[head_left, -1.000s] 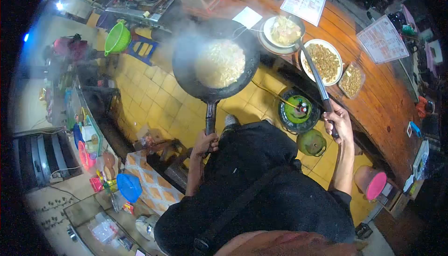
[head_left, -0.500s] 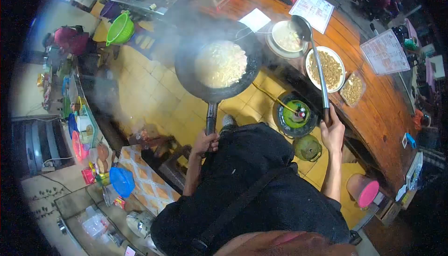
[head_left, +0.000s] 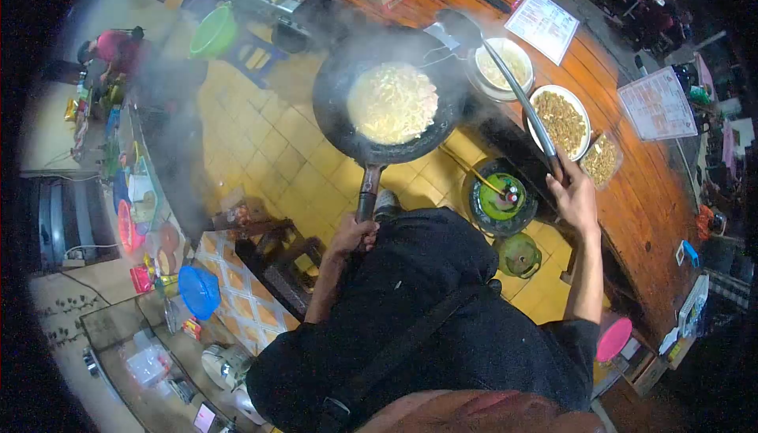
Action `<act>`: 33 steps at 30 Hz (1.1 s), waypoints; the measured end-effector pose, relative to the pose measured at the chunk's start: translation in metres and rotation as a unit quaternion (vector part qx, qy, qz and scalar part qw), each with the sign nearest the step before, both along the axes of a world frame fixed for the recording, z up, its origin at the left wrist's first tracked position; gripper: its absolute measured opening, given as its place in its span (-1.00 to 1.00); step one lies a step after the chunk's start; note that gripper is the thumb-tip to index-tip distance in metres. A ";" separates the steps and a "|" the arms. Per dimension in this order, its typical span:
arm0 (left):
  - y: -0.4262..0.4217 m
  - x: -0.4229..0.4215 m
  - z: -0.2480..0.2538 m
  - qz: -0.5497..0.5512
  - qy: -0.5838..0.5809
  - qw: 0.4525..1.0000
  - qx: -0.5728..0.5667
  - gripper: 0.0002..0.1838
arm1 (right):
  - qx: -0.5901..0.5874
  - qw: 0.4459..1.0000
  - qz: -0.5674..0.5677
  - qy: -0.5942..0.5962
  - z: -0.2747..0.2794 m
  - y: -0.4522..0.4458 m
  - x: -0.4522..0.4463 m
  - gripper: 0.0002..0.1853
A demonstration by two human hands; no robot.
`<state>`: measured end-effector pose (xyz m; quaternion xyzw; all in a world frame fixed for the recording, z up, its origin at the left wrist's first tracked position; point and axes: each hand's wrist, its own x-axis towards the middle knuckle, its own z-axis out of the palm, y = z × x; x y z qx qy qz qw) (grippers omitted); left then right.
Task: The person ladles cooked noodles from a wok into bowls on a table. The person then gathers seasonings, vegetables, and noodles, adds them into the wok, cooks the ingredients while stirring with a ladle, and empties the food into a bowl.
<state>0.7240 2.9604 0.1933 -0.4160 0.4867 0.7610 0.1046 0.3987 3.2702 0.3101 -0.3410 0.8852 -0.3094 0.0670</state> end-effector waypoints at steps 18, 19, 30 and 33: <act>0.017 -0.003 -0.001 0.011 0.058 0.998 -0.027 -0.82 | 0.038 0.994 0.088 0.044 0.011 -0.032 0.043 -0.43; 0.016 -0.001 -0.007 -0.016 0.053 0.998 -0.032 -0.83 | 0.027 0.996 0.080 0.002 -0.015 -0.028 0.040 -0.41; 0.019 -0.008 -0.012 -0.001 0.062 0.998 0.010 -0.81 | 0.144 0.983 0.102 0.053 0.002 -0.010 0.053 -0.38; 0.020 -0.007 -0.018 -0.003 0.086 0.996 0.014 -0.81 | 0.165 0.979 0.061 0.101 -0.006 -0.010 0.063 -0.38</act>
